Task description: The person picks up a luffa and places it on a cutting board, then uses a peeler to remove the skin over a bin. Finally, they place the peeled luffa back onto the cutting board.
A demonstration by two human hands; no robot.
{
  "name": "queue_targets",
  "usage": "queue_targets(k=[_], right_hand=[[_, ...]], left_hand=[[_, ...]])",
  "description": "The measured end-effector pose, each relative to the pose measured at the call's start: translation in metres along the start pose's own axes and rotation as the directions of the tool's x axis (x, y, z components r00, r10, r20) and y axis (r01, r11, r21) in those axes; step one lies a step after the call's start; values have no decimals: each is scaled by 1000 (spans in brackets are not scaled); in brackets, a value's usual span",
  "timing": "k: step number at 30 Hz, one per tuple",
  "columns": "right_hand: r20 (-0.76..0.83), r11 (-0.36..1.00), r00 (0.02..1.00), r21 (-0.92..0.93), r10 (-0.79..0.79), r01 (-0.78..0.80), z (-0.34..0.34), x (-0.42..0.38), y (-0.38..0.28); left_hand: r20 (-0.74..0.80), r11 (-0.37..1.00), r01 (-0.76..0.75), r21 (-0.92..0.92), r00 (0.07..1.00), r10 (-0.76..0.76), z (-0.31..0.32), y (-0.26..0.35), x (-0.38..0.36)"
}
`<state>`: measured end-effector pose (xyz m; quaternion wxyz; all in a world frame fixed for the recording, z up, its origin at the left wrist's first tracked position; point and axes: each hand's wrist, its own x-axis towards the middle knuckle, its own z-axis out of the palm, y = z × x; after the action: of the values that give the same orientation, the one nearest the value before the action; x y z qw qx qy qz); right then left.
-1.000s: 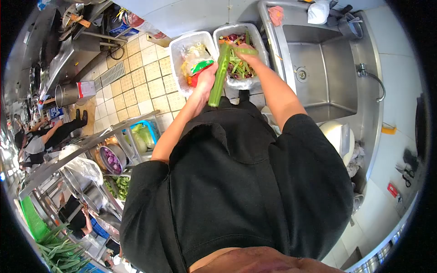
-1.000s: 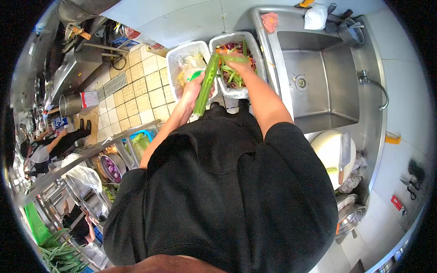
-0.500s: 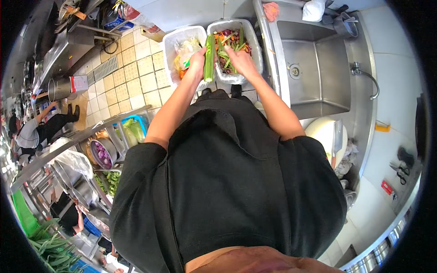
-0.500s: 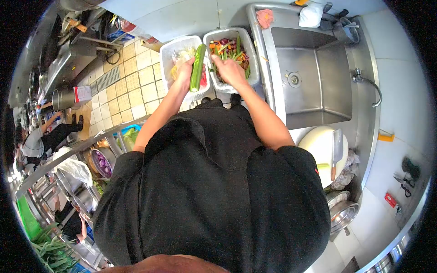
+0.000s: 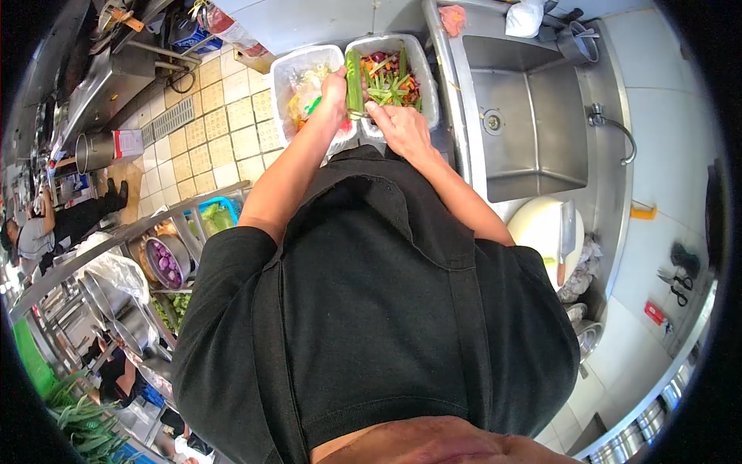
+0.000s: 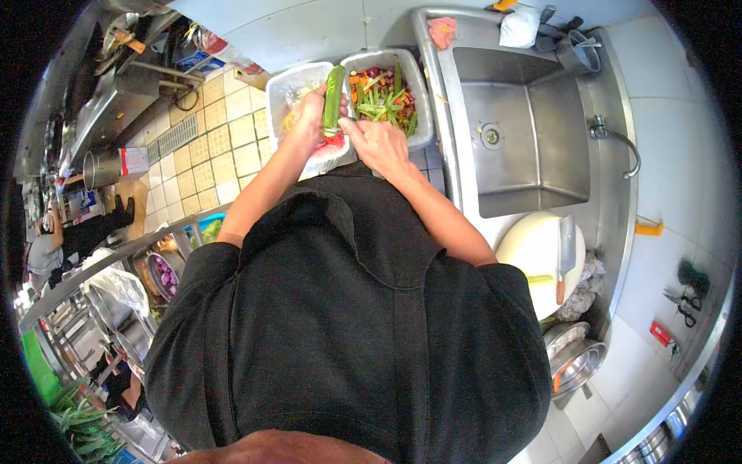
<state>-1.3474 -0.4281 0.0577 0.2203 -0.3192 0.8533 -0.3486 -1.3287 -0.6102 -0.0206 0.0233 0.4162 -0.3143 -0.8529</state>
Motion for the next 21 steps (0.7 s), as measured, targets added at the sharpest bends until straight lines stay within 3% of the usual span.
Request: queue_targets(k=[4, 10, 16, 21], right_hand=[[-18, 1000, 1000, -19, -7, 6, 0, 2, -5], [15, 993, 998, -100, -58, 59, 4, 1, -2], [-16, 986, 994, -127, -112, 109, 15, 2, 3], [80, 993, 996, -106, -43, 51, 20, 14, 10]], left_hand=[[-41, 996, -44, 78, 998, 47, 0, 1, -9], [-50, 999, -35, -36, 998, 33, -6, -6, -13], [-103, 999, -42, -20, 994, 40, -16, -9, -11], [-155, 999, -34, -14, 987, 31, -16, -14, -8]])
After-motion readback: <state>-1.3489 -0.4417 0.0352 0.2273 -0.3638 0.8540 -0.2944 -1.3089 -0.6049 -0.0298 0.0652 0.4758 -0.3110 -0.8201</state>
